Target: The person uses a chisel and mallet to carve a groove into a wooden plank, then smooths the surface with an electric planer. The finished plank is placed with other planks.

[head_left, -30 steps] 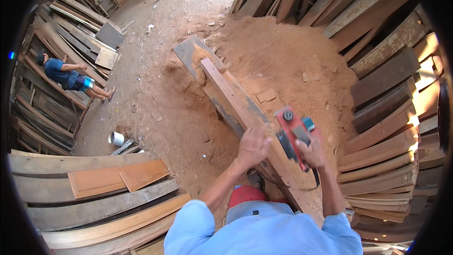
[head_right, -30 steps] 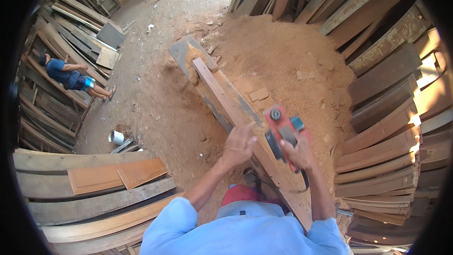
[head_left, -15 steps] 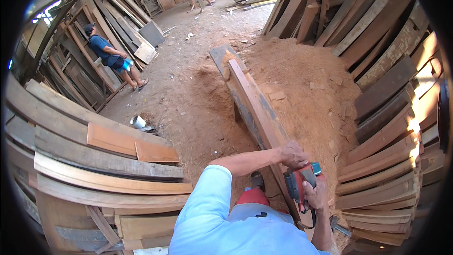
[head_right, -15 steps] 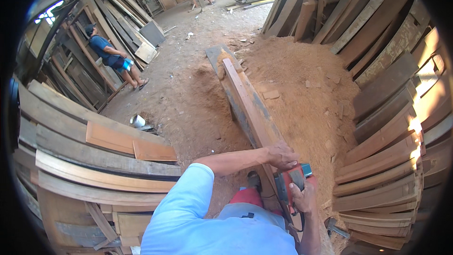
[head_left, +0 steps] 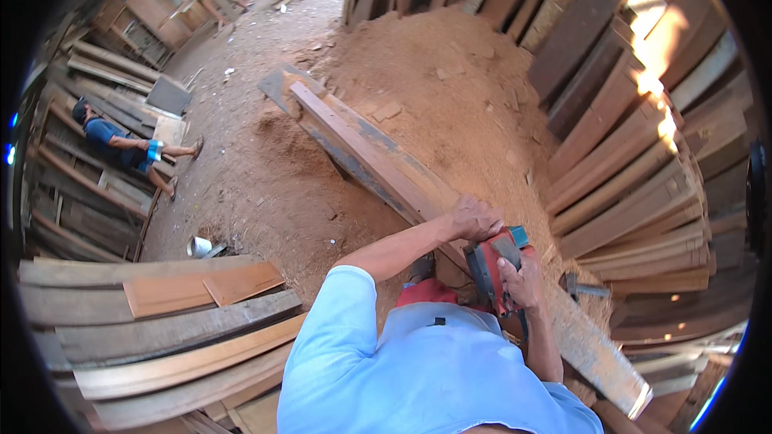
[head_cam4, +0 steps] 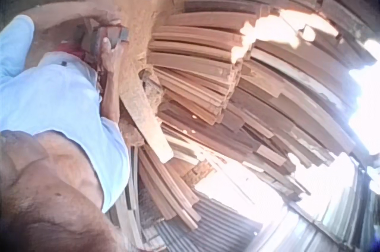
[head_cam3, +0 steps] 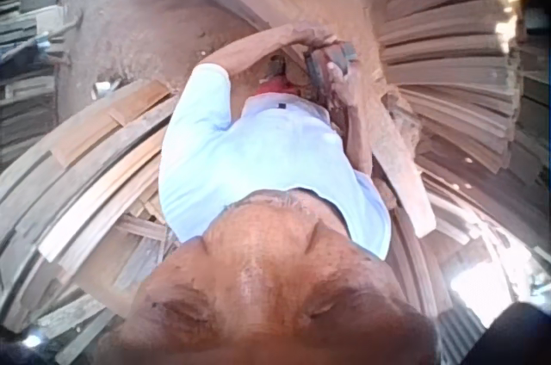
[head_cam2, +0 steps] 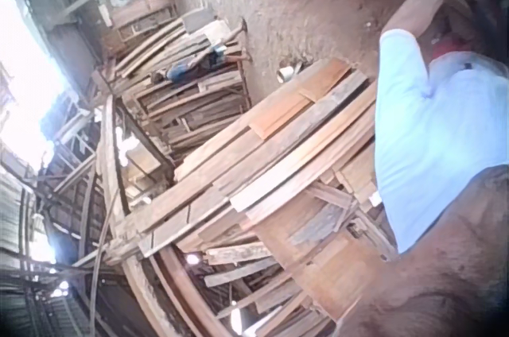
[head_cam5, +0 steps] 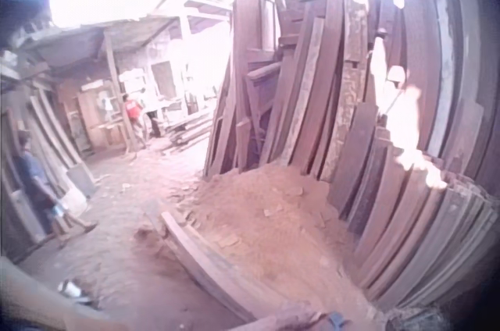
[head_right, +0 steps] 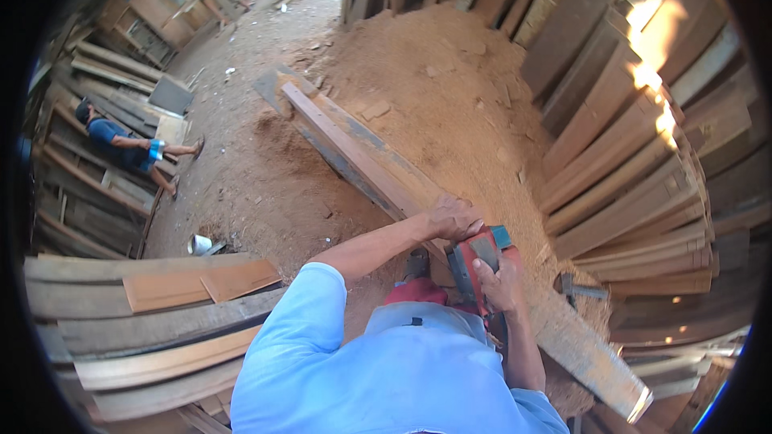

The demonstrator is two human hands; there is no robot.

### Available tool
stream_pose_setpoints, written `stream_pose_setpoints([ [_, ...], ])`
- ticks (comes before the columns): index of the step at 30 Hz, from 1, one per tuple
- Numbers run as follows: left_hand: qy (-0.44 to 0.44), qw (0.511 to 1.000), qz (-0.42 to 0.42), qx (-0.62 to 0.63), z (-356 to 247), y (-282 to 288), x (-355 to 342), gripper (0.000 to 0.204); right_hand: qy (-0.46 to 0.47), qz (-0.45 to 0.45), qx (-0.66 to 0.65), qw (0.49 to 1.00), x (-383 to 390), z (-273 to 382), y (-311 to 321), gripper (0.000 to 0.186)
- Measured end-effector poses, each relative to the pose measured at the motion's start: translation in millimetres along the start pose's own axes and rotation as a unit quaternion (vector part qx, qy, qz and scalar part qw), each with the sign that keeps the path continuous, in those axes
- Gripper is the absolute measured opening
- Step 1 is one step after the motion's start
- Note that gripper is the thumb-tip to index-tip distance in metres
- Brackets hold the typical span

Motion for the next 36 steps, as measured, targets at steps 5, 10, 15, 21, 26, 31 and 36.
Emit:
stream_pose_setpoints([
  [5, 0.001, 0.99, -0.023, 0.14, -17, 1, -8, 0.035, -0.121, -0.105, -0.058, 0.985, 22, -28, 6, 0.047],
  [10, -0.023, 0.991, 0.104, 0.081, -5, -67, 14, 0.042, -0.163, -0.288, -0.109, 0.938, 67, -50, 23, 0.034],
  [15, -0.105, 0.881, 0.457, 0.067, -47, -121, 31, 0.039, -0.209, -0.531, -0.174, 0.802, 184, -60, 29, 0.03],
  [21, -0.038, 0.894, 0.446, 0.006, -25, -113, -2, 0.057, -0.206, -0.676, -0.228, 0.67, 263, -88, 26, 0.035],
  [26, -0.042, 0.877, 0.479, -0.012, -70, -144, -7, 0.072, -0.282, -0.719, -0.246, 0.585, 336, -138, -22, 0.038],
  [31, -0.135, 0.89, 0.435, -0.011, -150, -181, -2, 0.082, -0.378, -0.698, -0.259, 0.551, 375, -205, -63, 0.041],
  [36, -0.173, 0.891, 0.417, -0.055, -180, -199, 8, 0.082, -0.487, -0.608, -0.224, 0.586, 393, -249, -79, 0.044],
])
Point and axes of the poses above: each hand's wrist, its own x-axis away from the middle knuckle, its own y-axis out of the back of the hand, z = x × y, the point moved 5 cm from there along -x, towards the middle knuckle
